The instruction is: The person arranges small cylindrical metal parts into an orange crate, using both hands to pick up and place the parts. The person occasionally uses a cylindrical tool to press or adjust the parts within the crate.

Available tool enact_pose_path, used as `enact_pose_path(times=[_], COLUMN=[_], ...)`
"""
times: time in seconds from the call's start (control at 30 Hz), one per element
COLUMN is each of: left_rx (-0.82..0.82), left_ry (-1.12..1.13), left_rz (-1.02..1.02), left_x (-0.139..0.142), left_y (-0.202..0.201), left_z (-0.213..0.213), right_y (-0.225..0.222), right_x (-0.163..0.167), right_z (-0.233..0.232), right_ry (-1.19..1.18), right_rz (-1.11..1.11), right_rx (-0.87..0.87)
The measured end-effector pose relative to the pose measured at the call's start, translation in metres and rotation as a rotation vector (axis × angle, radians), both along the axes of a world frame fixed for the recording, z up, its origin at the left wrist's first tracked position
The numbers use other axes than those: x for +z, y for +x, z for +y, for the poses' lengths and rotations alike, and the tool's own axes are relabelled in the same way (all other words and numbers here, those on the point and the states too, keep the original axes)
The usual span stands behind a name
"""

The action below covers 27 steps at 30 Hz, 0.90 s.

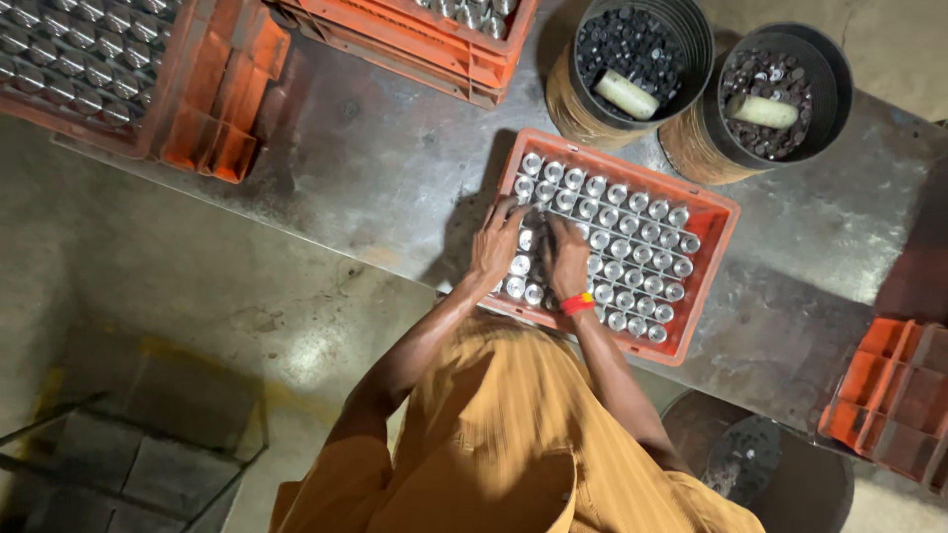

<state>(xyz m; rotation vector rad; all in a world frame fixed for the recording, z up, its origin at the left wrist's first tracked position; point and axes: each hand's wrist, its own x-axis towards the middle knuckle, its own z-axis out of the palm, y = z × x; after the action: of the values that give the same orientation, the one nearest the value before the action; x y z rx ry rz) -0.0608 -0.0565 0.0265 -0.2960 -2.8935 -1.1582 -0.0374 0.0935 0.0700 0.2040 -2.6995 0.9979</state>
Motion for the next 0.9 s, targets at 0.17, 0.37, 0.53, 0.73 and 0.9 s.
enact_pose_path(times=[0.17,0.37,0.53,0.73,0.9], left_rx=[0.134,0.112,0.017,0.23,0.054], left_ry=[-0.237,-0.424,0.256,0.616,0.15], left_rz=[0.251,0.244,0.259,-0.074,-0.102], left_x=[0.007,0.01,0.015,0.014,-0.003], left_y=[-0.049,-0.075,-0.072,-0.066,-0.045], left_z=[0.011,0.02,-0.015,0.0,0.005], right_y=[-0.043,-0.067,-0.058,-0.033,-0.025], right_x=[0.001,0.002,0.01,-0.021,-0.032], right_z=[0.002,-0.005,0.056,0.045,0.019], right_ry=[0.147,0.181,-0.225,-0.895,-0.145], right_rz=[0.056,0.052,0.076,-0.251,-0.089], right_rx=[-0.022,-0.009,0.062,-0.189,-0.08])
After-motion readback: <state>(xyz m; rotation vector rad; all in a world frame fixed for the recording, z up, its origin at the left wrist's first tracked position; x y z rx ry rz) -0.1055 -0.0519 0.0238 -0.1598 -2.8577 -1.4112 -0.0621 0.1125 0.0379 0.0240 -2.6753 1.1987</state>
